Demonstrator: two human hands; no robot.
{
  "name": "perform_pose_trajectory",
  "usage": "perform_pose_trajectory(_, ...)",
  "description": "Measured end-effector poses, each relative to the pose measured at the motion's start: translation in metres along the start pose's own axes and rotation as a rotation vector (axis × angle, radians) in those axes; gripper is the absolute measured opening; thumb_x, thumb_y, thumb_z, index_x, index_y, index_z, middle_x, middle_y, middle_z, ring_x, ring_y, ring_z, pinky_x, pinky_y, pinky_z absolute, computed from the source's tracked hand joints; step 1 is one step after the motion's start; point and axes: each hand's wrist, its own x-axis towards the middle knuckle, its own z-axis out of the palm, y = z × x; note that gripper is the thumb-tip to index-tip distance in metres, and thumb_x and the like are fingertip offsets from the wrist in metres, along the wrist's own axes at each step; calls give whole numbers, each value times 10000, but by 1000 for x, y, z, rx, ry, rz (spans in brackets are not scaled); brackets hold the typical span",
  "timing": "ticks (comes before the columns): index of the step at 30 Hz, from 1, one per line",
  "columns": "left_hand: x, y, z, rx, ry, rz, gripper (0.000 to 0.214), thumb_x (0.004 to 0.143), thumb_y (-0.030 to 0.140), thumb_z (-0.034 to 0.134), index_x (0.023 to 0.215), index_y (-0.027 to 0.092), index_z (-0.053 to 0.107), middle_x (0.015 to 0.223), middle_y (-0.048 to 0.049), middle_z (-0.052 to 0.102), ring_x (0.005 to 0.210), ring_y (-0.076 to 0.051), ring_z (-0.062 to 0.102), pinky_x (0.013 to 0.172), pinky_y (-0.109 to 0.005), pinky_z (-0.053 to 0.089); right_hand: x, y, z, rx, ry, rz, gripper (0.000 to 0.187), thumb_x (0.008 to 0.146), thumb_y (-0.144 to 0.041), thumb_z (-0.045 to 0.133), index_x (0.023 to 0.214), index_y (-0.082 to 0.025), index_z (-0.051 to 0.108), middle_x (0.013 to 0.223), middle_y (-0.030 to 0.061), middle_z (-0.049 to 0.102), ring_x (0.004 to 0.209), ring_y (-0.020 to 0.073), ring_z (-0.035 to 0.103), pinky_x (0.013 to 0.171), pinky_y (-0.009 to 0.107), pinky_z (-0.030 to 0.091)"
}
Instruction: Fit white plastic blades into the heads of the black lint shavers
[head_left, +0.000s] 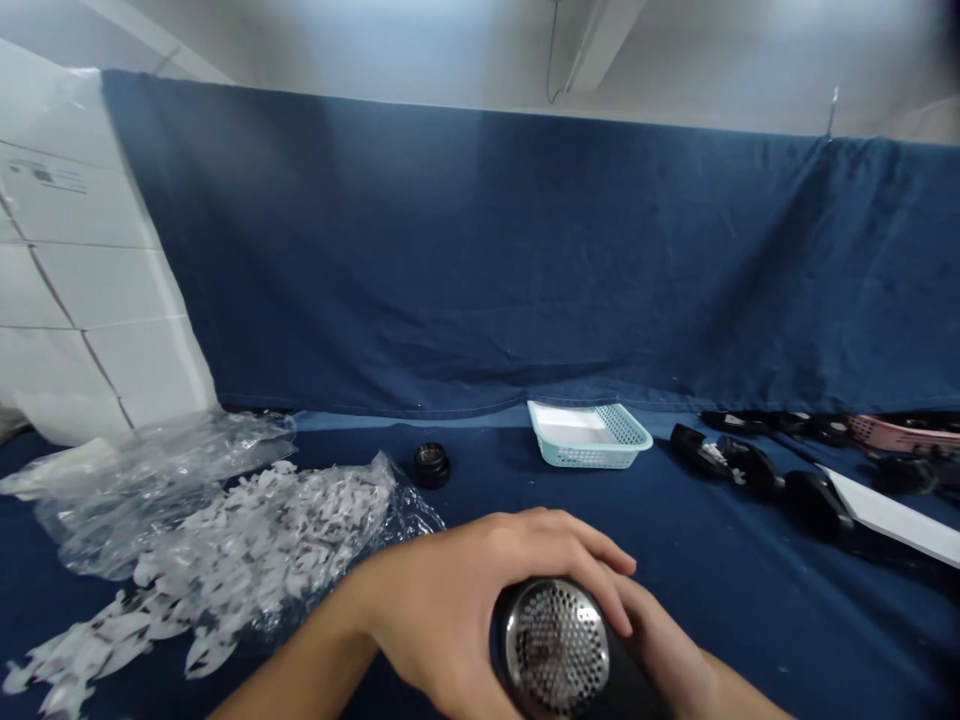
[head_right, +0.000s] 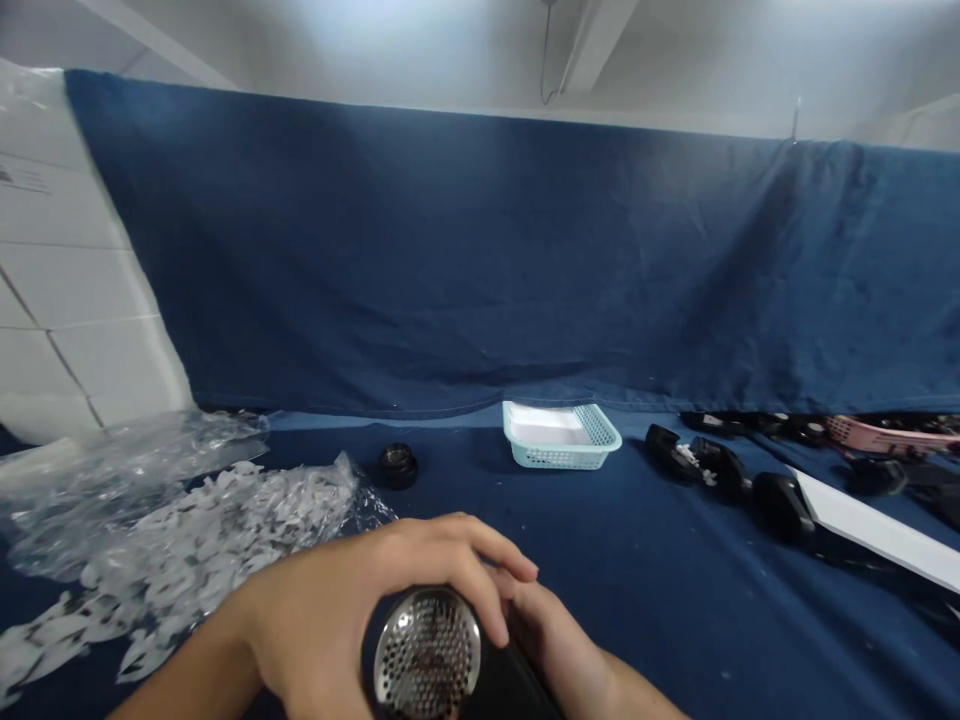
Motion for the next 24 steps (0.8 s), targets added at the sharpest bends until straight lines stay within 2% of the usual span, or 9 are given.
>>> perform_pose_trajectory(3, -1, 4, -1, 15, -23, 15, 412, 684, 413, 775, 1059, 253, 716, 1300, -61, 588, 1209, -300, 552, 1068, -413, 394, -3, 3, 1, 164, 19, 84, 306, 754, -453, 678, 767, -150, 718, 854, 101, 760, 998, 306, 669, 952, 405, 438)
perform_pose_trajectory(6, -1, -4, 3, 35, 18, 33, 505, 612, 411, 835, 1078, 263, 711, 1299, -70, 588, 1208, -316, 550, 1044, -440, 415, -9, 12, -2, 261, 81, 81, 257, 763, -405, 693, 799, -154, 738, 855, 80, 768, 985, 281, 675, 954, 365, 433)
perform_pose_trajectory(11, -10, -51, 21, 86, 17, -45, 648, 544, 334, 886, 1155, 304, 674, 1316, -65, 572, 1188, -295, 567, 1060, -449, 394, -21, 33, -18, 316, 162, 163, 316, 833, -399, 640, 924, -115, 746, 827, 84, 773, 836, 216, 707, 834, 291, 475)
perform_pose_trajectory(13, -19, -73, 31, 101, 36, -122, 700, 564, 324, 876, 1219, 329, 629, 1384, -64, 518, 1232, -304, 529, 1076, -475, 369, -23, 42, -30, 328, 161, 264, 404, 881, -452, 560, 868, -93, 745, 718, 85, 764, 673, 173, 703, 707, 246, 496)
perform_pose_trajectory(15, -28, -92, 40, 118, 137, -200, 686, 638, 319, 836, 1275, 343, 582, 1401, -62, 502, 1260, -300, 499, 1091, -493, 344, -22, 50, -41, 305, 159, 400, 611, 909, -581, 430, 794, -66, 737, 591, 99, 733, 491, 138, 651, 541, 206, 472)
perform_pose_trajectory(17, -34, -105, 48, 150, 266, -256, 653, 710, 304, 787, 1315, 336, 543, 1380, -61, 514, 1264, -285, 487, 1099, -488, 335, -19, 55, -49, 293, 148, 452, 706, 898, -653, 374, 833, -45, 728, 584, 117, 726, 443, 135, 643, 472, 195, 448)
perform_pose_trajectory(21, -32, -121, 54, 202, 450, -257, 563, 809, 255, 687, 1339, 334, 514, 1381, -45, 496, 1275, -257, 463, 1114, -448, 324, -9, 52, -50, 284, 196, 307, 570, 906, -593, 456, 1068, -89, 666, 732, 104, 753, 581, 177, 714, 537, 228, 491)
perform_pose_trajectory(24, -24, -134, 53, 193, 527, -234, 524, 853, 244, 630, 1352, 330, 499, 1395, -49, 477, 1248, -246, 481, 1024, -398, 436, 1, 45, -50, 245, 230, 135, 442, 928, -477, 513, 1223, -154, 576, 872, 86, 759, 715, 195, 722, 663, 303, 533)
